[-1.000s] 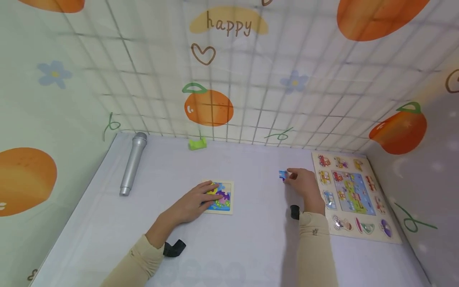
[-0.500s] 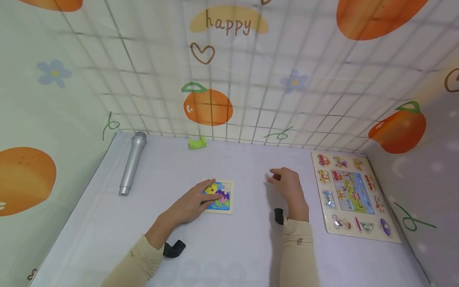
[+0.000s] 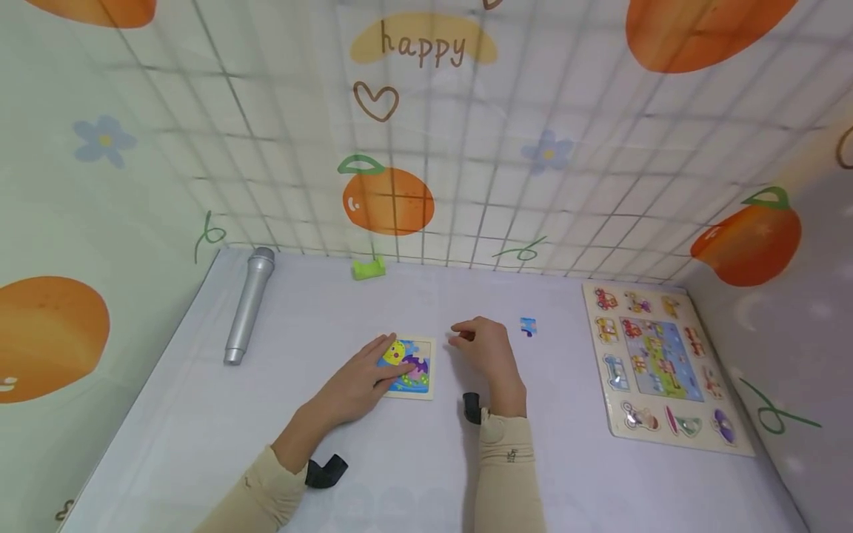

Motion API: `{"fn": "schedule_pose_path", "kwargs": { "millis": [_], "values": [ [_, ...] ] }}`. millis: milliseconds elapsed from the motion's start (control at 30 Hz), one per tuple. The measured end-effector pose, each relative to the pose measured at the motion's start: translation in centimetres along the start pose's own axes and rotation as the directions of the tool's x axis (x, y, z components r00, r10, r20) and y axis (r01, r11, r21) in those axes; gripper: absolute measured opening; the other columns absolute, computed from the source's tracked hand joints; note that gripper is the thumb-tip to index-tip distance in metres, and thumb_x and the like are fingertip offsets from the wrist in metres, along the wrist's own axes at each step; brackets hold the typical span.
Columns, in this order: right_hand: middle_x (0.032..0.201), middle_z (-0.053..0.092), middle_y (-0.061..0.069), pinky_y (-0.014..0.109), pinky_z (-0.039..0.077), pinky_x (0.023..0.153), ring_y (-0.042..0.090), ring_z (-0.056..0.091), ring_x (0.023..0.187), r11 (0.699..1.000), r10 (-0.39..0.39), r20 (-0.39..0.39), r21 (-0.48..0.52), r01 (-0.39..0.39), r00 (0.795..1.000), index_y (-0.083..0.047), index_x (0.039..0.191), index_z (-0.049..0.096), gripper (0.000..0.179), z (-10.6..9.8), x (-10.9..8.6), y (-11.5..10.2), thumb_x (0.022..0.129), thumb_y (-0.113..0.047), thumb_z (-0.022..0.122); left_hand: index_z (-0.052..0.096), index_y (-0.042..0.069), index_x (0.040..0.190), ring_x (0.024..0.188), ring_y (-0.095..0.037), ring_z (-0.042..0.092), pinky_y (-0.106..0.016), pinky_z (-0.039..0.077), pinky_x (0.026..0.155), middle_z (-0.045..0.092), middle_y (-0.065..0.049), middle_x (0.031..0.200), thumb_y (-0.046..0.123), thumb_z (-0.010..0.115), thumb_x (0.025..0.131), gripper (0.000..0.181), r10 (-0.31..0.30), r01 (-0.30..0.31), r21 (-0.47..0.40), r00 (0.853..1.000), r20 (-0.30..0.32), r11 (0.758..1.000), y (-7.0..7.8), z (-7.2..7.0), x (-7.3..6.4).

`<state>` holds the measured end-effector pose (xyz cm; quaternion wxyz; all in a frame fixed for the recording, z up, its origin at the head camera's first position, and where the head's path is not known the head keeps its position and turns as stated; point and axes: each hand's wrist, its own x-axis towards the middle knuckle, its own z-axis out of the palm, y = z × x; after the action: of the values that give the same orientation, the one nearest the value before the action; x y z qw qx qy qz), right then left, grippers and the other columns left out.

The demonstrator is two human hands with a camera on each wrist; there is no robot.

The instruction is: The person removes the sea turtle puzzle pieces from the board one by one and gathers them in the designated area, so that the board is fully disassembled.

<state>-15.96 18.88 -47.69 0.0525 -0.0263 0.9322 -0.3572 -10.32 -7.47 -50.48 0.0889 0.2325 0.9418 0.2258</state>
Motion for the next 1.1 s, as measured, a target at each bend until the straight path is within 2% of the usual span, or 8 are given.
{"fn": "schedule_pose_path", "kwargs": {
  "millis": [233, 400, 600, 767, 1100],
  "values": [
    [0.093, 0.075, 0.002, 0.035, 0.059, 0.082, 0.015, 0.066, 0.085, 0.996, -0.079, 0.063, -0.038, 0.082, 0.995, -0.01, 0.105, 0.082, 0.02, 2.8, 0.1, -2.1, 0.087, -0.019, 0.082, 0.058, 0.04, 0.143, 0.159, -0.028, 0.02, -0.048, 0.029, 0.127, 0.021, -0.008, 0.171, 0.036, 0.052, 0.107, 0.037, 0.019, -0.019, 0.01, 1.0, -0.002, 1.0, -0.1, -0.1, 0.1],
    [0.092, 0.076, 0.002, 0.036, 0.06, 0.083, 0.015, 0.07, 0.087, 0.994, -0.097, 0.075, -0.037, 0.1, 0.992, -0.01, 0.102, 0.082, 0.019, 3.8, 0.1, -2.9, 0.086, -0.019, 0.083, 0.059, 0.039, 0.143, 0.159, -0.028, 0.019, -0.049, 0.028, 0.127, 0.022, -0.008, 0.171, 0.036, 0.053, 0.107, 0.036, 0.01, -0.01, -0.001, 1.0, 0.001, 1.0, -0.1, -0.5, 0.0],
    [0.094, 0.077, 0.002, 0.035, 0.061, 0.08, 0.015, 0.07, 0.088, 0.992, -0.12, 0.088, -0.037, 0.124, 0.989, -0.01, 0.1, 0.083, 0.016, 4.4, 0.0, -3.1, 0.087, -0.018, 0.083, 0.059, 0.039, 0.143, 0.159, -0.028, 0.018, -0.048, 0.028, 0.127, 0.02, -0.008, 0.172, 0.036, 0.051, 0.107, 0.036, 0.009, -0.009, 0.009, 1.0, 0.008, 1.0, -0.3, -0.2, -0.1],
    [0.091, 0.075, 0.001, 0.035, 0.061, 0.079, 0.016, 0.069, 0.086, 0.992, -0.119, 0.087, -0.032, 0.122, 0.989, -0.01, 0.096, 0.084, 0.011, 4.5, 0.0, -3.4, 0.087, -0.016, 0.082, 0.059, 0.04, 0.143, 0.159, -0.027, 0.018, -0.047, 0.027, 0.128, 0.02, -0.008, 0.172, 0.036, 0.051, 0.108, 0.036, 0.017, -0.017, 0.009, 1.0, -0.002, 1.0, -0.5, 0.0, 0.0],
    [0.093, 0.074, 0.002, 0.035, 0.058, 0.078, 0.014, 0.065, 0.083, 0.997, -0.07, 0.102, -0.036, 0.074, 0.992, -0.011, 0.094, 0.082, 0.008, 4.5, -0.1, -3.8, 0.09, -0.017, 0.079, 0.062, 0.036, 0.141, 0.158, -0.028, 0.022, -0.048, 0.029, 0.127, 0.022, -0.009, 0.171, 0.033, 0.053, 0.107, 0.035, 0.027, -0.027, 0.004, 1.0, -0.004, 1.0, 0.0, -0.4, 0.0]
  ]
}}
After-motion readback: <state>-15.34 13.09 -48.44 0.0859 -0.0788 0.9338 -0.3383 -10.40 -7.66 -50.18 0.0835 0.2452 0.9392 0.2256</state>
